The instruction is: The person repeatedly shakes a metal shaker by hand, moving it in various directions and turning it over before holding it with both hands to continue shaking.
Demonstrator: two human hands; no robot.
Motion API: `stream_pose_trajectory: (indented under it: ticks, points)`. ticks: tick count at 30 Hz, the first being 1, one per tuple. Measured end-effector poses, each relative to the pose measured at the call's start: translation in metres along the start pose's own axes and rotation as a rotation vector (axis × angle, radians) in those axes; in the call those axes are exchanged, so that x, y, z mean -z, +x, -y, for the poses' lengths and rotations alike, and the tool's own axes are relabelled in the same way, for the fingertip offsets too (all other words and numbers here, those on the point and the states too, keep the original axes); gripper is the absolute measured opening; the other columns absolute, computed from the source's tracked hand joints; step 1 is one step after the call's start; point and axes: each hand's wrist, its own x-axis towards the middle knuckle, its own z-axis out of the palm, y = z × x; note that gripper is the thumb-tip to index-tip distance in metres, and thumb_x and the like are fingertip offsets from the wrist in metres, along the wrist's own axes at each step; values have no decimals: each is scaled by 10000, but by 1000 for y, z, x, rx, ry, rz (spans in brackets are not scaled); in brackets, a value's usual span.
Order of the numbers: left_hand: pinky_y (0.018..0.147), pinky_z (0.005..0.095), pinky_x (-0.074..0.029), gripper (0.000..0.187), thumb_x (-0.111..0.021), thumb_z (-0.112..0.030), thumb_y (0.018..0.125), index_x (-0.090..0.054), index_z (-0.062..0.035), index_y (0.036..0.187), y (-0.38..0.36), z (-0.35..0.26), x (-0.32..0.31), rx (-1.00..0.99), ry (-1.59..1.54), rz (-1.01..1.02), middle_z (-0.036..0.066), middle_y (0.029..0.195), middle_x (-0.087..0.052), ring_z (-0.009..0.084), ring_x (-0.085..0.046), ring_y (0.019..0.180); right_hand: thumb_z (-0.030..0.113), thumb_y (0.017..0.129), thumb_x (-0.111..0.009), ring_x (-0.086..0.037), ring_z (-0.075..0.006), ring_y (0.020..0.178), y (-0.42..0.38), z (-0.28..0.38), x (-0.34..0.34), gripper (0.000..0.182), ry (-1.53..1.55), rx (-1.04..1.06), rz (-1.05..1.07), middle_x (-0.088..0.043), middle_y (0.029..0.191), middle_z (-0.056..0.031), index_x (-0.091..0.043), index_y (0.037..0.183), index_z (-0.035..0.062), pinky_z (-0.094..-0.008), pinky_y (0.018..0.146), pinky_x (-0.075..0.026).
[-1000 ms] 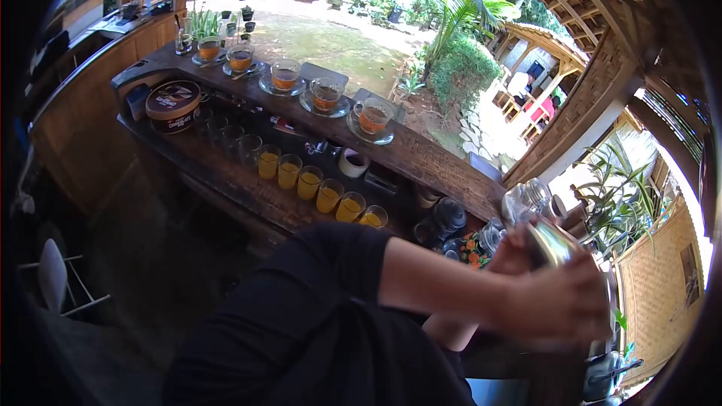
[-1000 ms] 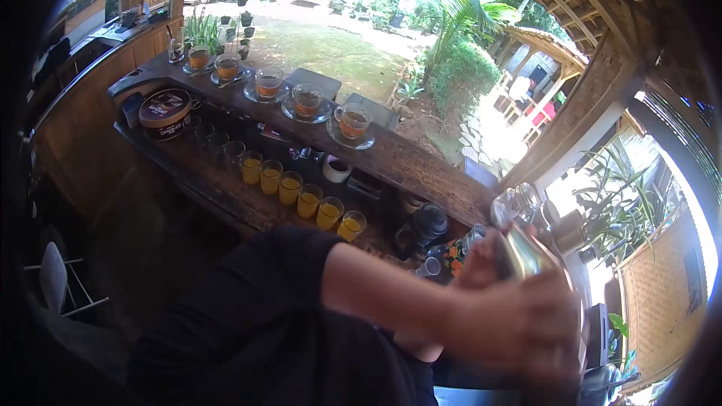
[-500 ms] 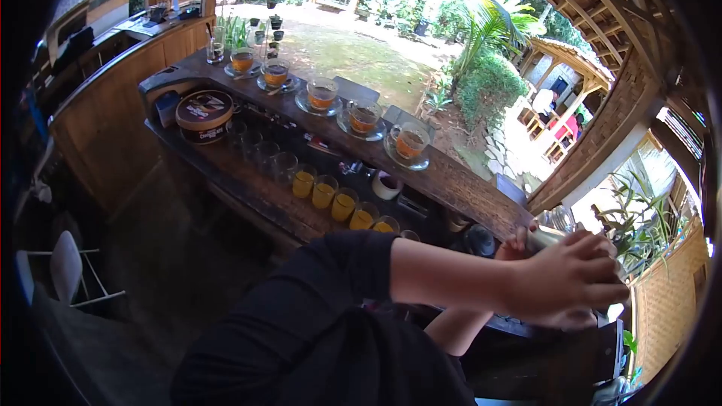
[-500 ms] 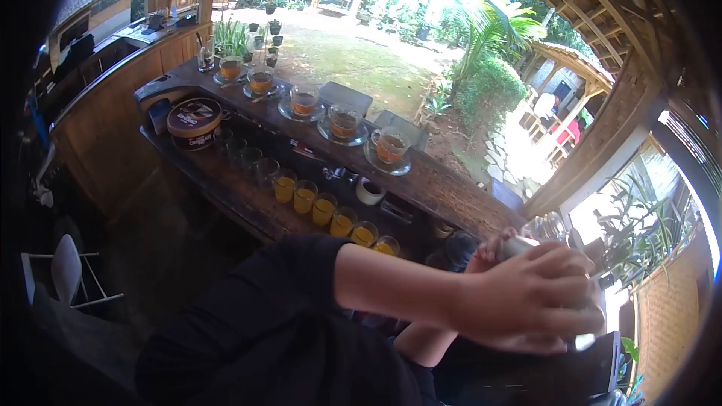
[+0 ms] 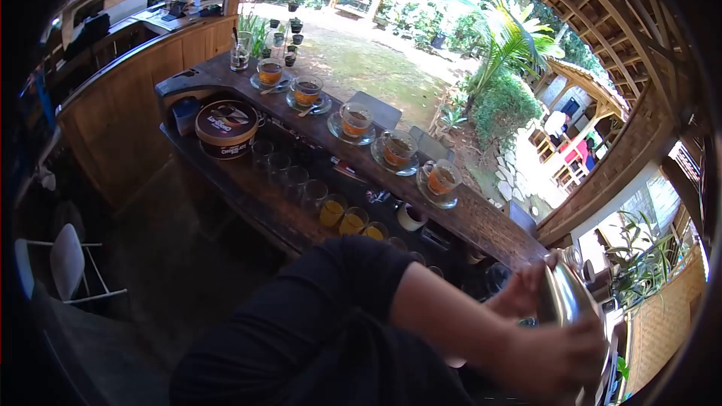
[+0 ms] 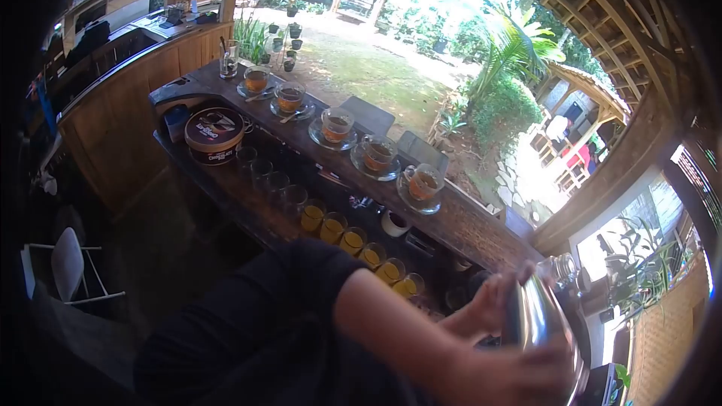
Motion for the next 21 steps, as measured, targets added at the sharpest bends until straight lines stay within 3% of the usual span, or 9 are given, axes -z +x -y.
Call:
stream_pose_trajectory:
  ticks: [3,6,9,12,14,16,17,20,21]
  points:
    - [891,573,-318,304,-521,-339,704,-583,-58,805,-3,-9,35,-79,-81,-10,128,920,-546,333,-513,924,269,847,-585,-488,-126,531,8,-8,-21,371,15,54,310,-452,902,-103,-424,1156,141,-221,406,-367]
    - [899,569,-338,366,-528,-327,679,-574,-121,977,-21,30,69,138,-9,20,102,1006,-522,325,-459,1053,305,872,-500,-538,-178,820,7,-52,-4,390,152,-164,80,-465,986,-138,-430,1138,29,-307,643,-459]
    - [917,465,-396,414,-691,-309,730,-547,-142,1080,-52,87,132,297,-51,0,76,1086,-554,304,-482,1099,346,884,-447,-559,-183,804,-6,-86,2,361,-80,-226,-79,-512,975,-122,-470,1075,41,-319,667,-476]
    - [915,499,-414,588,-717,-165,717,-432,-78,1224,-69,70,214,257,-46,-433,115,1126,-568,333,-551,1043,413,892,-378,-578,-219,783,-15,-131,-43,427,-471,-190,-204,-551,925,-132,-487,1001,15,-341,695,-489]
    - [873,539,-424,651,-723,-93,706,-405,-235,1256,-60,53,225,-62,-306,-849,65,1117,-518,307,-533,989,485,899,-363,-586,-253,757,-31,-155,-85,508,-605,-138,27,-526,870,-199,-459,1006,-2,-337,638,-486]
    - [834,506,-441,620,-753,-185,688,-432,-294,1206,-69,13,279,-141,-186,-510,-12,961,-557,295,-527,958,541,883,-290,-548,-308,732,-35,-186,-96,534,-430,-69,416,-512,854,-297,-431,1062,58,-371,644,-454]
    - [872,500,-397,255,-550,-190,876,-547,-255,1123,-95,-28,313,367,-300,-271,-87,1081,-499,221,-450,1035,555,909,-303,-580,-280,755,-36,-208,-96,558,-269,-73,437,-549,916,-283,-480,1051,45,-338,631,-473]
    - [867,526,-422,548,-721,-222,735,-422,-295,1187,-93,35,303,7,265,-98,-2,966,-567,301,-519,995,382,926,-280,-567,-299,765,-35,-280,-92,415,-221,-152,207,-541,864,-262,-497,1066,57,-366,641,-494]
    - [888,531,-412,558,-719,-210,741,-406,-297,1195,-104,73,306,-137,249,-150,14,1001,-562,307,-511,1018,384,920,-349,-551,-246,874,-34,-303,-74,384,178,-608,25,-532,974,-158,-481,1052,49,-354,773,-469]
